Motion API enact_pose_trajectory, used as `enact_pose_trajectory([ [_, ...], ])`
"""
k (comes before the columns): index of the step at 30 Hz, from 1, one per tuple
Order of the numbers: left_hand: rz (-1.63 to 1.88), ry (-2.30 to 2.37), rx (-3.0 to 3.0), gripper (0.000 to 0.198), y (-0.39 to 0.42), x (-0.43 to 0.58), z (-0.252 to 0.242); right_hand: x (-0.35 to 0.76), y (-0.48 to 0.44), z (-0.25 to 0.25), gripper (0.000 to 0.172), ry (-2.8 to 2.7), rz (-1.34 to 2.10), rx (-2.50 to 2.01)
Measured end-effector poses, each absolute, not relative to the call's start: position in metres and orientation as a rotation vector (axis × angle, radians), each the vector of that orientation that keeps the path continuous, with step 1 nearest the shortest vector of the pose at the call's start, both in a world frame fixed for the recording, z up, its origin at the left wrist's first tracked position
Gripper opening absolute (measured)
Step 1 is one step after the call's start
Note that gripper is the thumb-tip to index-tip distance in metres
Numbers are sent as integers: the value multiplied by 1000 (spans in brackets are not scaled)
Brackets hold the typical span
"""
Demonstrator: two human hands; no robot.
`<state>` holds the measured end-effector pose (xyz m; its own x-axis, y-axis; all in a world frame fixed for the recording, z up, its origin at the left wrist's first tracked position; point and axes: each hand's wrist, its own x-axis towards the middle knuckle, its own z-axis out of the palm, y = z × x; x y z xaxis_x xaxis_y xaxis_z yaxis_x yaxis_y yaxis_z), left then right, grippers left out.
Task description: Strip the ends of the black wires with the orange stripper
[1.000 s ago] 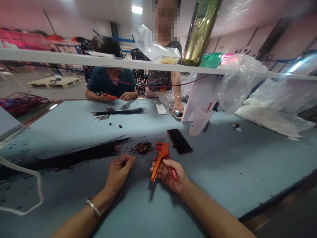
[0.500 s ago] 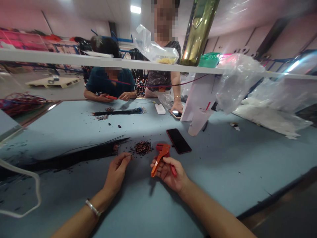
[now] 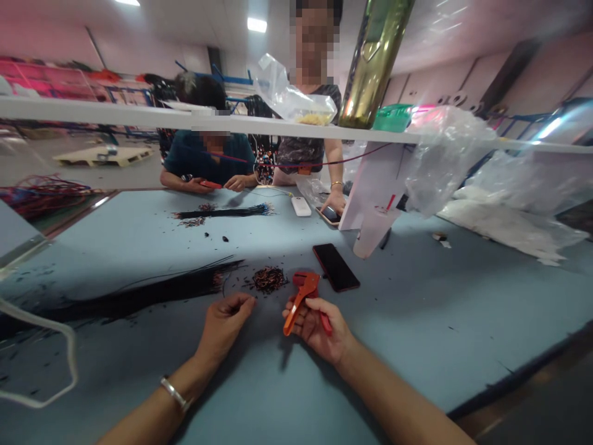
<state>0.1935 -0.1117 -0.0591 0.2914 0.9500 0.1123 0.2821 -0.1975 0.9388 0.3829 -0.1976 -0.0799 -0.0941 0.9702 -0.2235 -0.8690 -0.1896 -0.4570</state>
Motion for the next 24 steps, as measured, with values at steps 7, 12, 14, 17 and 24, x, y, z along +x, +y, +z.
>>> enact_pose_trajectory([
  [7,950,1111,1670,38,-115,194,-54,384,-198,-82,18,-258,1682,-550],
  [12,975,1109,1675,38,-114,193,-57,384,-197,-83,18,-237,1686,-554],
  [14,982,1114,1680,38,-114,193,-59,384,-197,-83,18,-245,1685,-560],
  [17,974,1112,1681,38,-114,193,-60,384,-197,-83,18,-260,1679,-574],
  [24,999,1102,1547,36,-113,193,-59,384,-198,-81,18,-256,1680,-582],
])
